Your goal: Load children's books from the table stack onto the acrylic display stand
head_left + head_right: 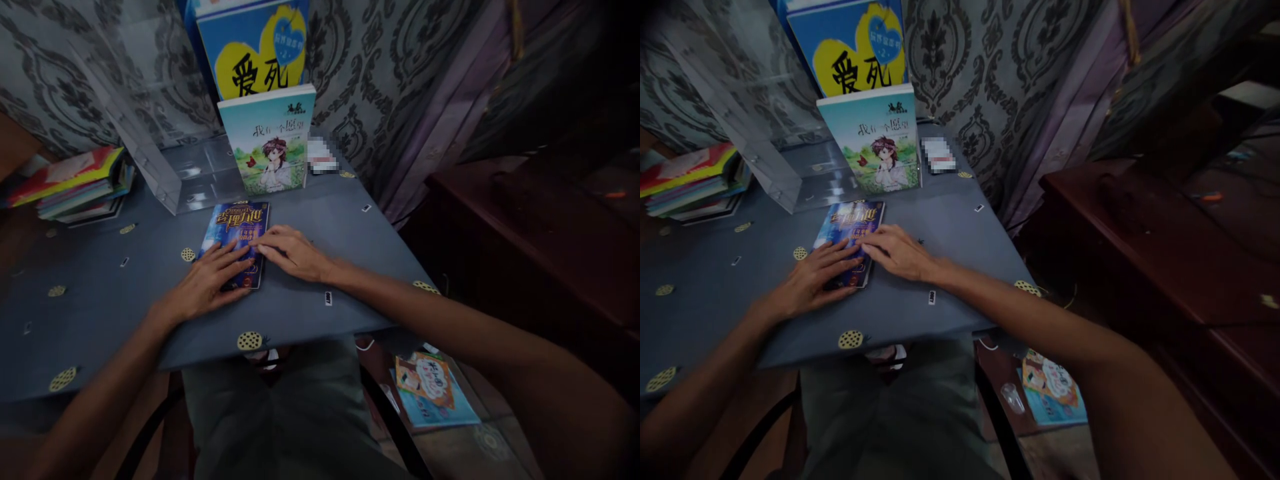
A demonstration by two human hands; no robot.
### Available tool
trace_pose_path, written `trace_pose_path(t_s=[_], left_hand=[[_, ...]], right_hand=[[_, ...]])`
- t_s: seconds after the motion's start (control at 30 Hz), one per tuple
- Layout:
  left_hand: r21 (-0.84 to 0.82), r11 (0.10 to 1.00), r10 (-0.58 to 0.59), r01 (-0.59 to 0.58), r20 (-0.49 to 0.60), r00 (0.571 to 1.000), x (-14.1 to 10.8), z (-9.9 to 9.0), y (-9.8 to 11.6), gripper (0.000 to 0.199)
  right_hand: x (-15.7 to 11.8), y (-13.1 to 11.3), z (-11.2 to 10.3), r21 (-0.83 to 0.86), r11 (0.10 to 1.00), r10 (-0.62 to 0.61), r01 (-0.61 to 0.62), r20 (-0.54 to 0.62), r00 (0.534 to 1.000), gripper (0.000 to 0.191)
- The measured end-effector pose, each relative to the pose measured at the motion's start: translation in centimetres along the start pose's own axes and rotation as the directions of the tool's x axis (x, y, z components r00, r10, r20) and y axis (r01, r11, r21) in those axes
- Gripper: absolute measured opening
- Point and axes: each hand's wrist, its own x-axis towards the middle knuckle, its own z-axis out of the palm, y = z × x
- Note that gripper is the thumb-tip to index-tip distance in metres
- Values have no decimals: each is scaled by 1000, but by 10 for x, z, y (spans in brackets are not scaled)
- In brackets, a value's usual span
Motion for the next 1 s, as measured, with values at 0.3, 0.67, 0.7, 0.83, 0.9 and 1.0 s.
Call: trace_pose_path(t_s=[0.3, 0.67, 0.7, 0.83, 0.9, 1.0], left_hand=[[7, 1000, 10, -10, 12, 1000, 0, -4, 4, 49], [3, 1000, -1, 0, 35, 999, -3, -3, 1, 51], [4, 1000, 0, 0, 36, 999, -3, -3, 1, 51], [7, 1000, -10, 10, 45, 999, -3, -4, 2, 52], [-1, 1000, -19, 19, 50, 999, -4, -4, 3, 52], [-16, 1000, -26, 27, 45, 999, -4, -4, 3, 54]], right_hand=[[1, -15, 1, 303, 951, 75, -67, -15, 997, 37], [0, -20, 1, 397, 916, 58, -54, 3, 998, 42], [0, -20, 1, 398, 916, 56, -52, 2, 998, 41], [0, -20, 0, 401, 914, 60, -62, 15, 998, 43], [0, -22, 0, 398, 915, 65, -69, 23, 998, 43], [0, -24, -1, 391, 918, 67, -71, 24, 997, 42]])
